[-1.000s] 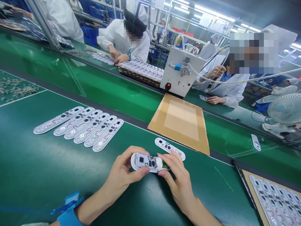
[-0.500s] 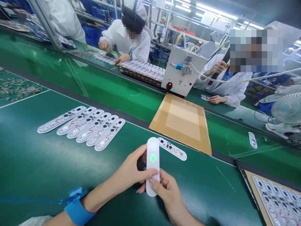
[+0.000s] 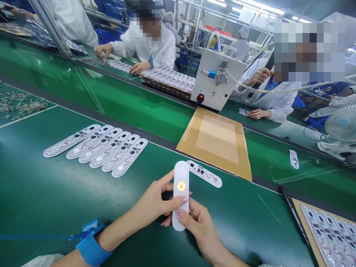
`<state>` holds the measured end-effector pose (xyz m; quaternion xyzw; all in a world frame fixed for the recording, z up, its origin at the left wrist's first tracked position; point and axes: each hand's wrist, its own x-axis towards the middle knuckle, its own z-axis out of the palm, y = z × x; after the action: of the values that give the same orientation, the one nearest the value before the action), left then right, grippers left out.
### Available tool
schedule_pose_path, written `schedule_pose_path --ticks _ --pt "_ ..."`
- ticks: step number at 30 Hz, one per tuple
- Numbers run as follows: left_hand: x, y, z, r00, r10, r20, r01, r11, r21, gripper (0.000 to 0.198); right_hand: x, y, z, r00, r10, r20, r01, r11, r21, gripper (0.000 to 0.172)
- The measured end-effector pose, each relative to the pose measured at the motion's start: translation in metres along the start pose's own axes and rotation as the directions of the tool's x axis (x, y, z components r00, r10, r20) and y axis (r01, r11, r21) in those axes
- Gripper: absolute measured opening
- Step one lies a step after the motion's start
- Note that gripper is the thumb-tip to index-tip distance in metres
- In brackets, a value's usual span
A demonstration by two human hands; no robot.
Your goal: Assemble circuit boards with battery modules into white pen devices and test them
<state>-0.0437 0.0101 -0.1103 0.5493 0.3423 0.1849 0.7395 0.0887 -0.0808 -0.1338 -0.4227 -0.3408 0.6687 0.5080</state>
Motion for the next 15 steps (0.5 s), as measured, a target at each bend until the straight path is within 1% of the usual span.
schedule_pose_path --ticks 10,15 --pt "-0.0009 -0.0016 0.0010 1.000 0.002 0.001 -0.002 1.000 -0.025 0.070 0.0006 0.0016 -0.0007 1.000 -0.004 0.013 0.004 1.000 0.008 0.030" --pt "0.0012 -0.0048 -0.0019 0.999 0.018 0.028 -0.016 0.998 -0.064 0.067 0.0009 -0.0011 -0.0003 1.000 -0.013 -0.006 0.013 0.999 0.034 0.033"
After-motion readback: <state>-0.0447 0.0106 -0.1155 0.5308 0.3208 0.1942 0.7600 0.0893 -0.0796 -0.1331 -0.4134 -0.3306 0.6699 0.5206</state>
